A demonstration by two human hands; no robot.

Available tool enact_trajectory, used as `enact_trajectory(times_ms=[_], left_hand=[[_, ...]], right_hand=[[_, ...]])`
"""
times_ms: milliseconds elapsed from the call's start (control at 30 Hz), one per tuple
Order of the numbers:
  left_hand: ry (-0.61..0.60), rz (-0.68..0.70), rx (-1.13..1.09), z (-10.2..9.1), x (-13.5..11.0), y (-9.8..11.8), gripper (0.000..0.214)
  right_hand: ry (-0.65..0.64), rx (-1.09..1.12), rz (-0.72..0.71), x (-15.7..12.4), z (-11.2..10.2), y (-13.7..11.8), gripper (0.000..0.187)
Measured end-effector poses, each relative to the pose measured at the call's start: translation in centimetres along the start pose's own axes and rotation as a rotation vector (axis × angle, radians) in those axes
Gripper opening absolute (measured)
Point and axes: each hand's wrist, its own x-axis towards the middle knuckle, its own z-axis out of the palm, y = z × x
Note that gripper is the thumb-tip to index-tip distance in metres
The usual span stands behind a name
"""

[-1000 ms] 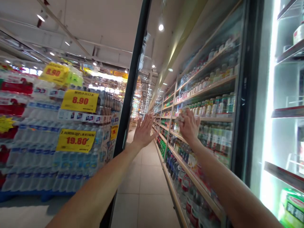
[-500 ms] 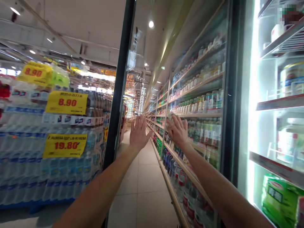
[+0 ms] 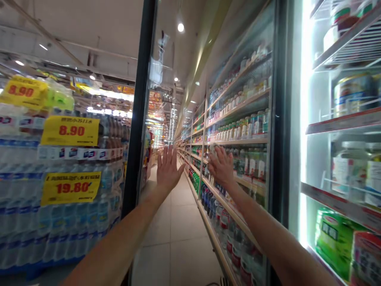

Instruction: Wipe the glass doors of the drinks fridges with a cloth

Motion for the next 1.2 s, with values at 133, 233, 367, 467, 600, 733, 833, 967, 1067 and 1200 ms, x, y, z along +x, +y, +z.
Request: enact_trajectory(times_ms=[133,233,367,467,600,733,833,967,1067,1200], left_hand=[[0.024,-0.009,-0.012,0.1,-0.3,0.4,0.066],[0.053,-0.036,-0.008,0.2,-0.9,1.3,0.065],[0.020,0.033,-0.001,0.4,-2.3,2.4,0.064],[-0.034,0.102,0.018,0.4,-3.5,2.9,0.062],[-0.113,0.279,0.026,0.4,-4.7,3.9,0.053],[-0.161,0.355,-0.008,0.8,-5.3,6.3,0.051],[-0.157,0.377,-0.037,1.2,-5.5,8.1,0.053],[-0.165,0.362,-0.035,1.7,-5.8,9.0,0.052],[-0.202,0.349,-0.021,1.8,-5.9,9.1,0.054],[-0.245,0.321,-0.004,1.7,-6.0,9.3,0.057]], right_hand=[[0.042,-0.083,0.417,-2.9,-1.4,7.5,0.039],[0.152,-0.074,0.678,-3.8,-1.9,10.9,0.043],[0.087,-0.034,0.339,-3.7,-0.9,6.9,0.043],[-0.023,-0.007,-0.003,-3.9,-0.3,3.5,0.045],[-0.023,-0.063,0.089,-4.9,-0.9,5.1,0.053],[0.000,-0.157,0.389,-5.4,-1.8,7.2,0.055],[-0.045,-0.128,0.263,-5.8,-1.6,5.9,0.050],[-0.003,-0.056,0.244,-6.7,-1.0,6.7,0.048],[0.093,-0.065,0.507,-7.7,-0.9,9.8,0.048],[0.171,0.028,0.407,-8.7,-0.4,9.3,0.048]])
